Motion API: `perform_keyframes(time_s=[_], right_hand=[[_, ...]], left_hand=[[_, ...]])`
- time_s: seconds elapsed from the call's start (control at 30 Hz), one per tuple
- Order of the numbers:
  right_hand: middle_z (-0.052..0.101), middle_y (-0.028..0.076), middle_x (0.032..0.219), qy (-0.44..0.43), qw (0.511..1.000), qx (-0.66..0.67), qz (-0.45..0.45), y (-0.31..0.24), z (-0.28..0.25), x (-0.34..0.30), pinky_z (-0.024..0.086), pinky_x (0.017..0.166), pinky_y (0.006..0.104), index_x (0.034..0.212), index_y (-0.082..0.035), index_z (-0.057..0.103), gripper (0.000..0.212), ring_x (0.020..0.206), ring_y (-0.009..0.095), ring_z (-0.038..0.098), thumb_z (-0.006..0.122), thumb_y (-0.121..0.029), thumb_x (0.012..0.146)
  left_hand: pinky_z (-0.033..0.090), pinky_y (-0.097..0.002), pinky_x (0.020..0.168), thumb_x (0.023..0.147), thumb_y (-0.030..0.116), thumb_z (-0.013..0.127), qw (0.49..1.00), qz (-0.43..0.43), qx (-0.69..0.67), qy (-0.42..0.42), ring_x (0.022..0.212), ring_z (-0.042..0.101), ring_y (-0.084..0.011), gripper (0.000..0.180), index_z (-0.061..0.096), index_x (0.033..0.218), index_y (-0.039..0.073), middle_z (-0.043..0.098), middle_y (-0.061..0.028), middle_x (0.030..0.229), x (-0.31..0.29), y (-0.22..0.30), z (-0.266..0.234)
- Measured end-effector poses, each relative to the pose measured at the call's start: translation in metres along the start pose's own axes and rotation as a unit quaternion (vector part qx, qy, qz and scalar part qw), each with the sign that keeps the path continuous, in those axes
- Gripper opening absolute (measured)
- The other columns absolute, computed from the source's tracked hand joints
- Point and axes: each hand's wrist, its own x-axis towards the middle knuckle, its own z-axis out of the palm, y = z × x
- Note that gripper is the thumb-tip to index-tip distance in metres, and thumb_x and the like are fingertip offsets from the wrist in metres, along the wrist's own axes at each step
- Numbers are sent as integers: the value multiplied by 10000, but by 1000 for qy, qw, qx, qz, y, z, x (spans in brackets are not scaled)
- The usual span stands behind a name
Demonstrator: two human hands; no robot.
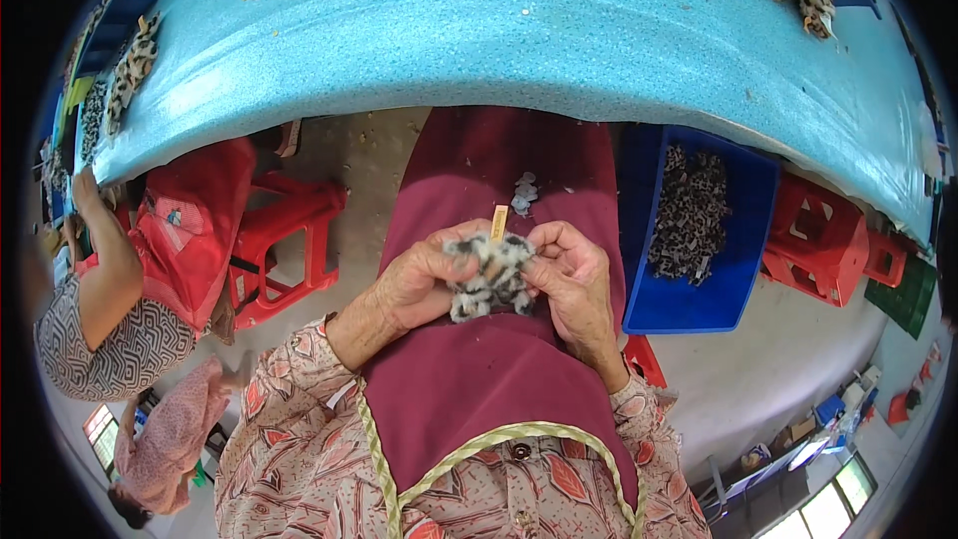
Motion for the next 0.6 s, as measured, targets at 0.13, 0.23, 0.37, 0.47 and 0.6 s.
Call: perform_keyframes(time_s=[0.13, 0.23, 0.37, 0.47, 0.6], right_hand=[[601, 38, 796, -1, 1000, -14, -9, 2, 0, -2, 420, 565, 184, 964, 12, 555, 160, 630, 53, 518, 626, 21, 821], [609, 46, 822, -13, 998, 50, 19, 7, -2, 0, 430, 581, 190, 978, 8, 551, 177, 654, 60, 530, 640, -5, 825], [625, 55, 869, -71, 991, 84, 81, 12, -7, 2, 450, 643, 199, 1017, 6, 564, 209, 729, 73, 557, 654, -78, 849], [624, 39, 890, -41, 990, -132, 15, -12, 6, 8, 451, 682, 198, 1032, 7, 588, 213, 769, 71, 563, 650, -109, 865], [609, 1, 838, -70, 988, -140, 13, -14, 3, 20, 442, 672, 195, 949, 1, 624, 141, 752, 52, 550, 655, -104, 861]], left_hand=[[492, -280, 869, 636, -4, 792, 995, 37, 94, -10, 1003, 593, -146, 555, 550, 1131, 57, 624, -38, 1059, -8, -2, 1], [489, -272, 867, 619, -31, 796, 969, 82, 231, -15, 979, 596, -130, 551, 566, 1107, 81, 628, -29, 1050, -12, -4, 2], [521, -249, 780, 626, -78, 786, 966, 84, 234, 70, 867, 614, -92, 495, 592, 1054, 76, 653, 0, 936, -13, -4, 4], [531, -239, 733, 645, -72, 779, 954, 90, 271, 93, 828, 614, -81, 434, 609, 1020, 63, 658, 3, 900, -12, -2, 9], [538, -244, 729, 655, -73, 768, 937, 97, 312, 120, 803, 618, -85, 389, 619, 994, 46, 659, -11, 880, -11, -4, 15]])
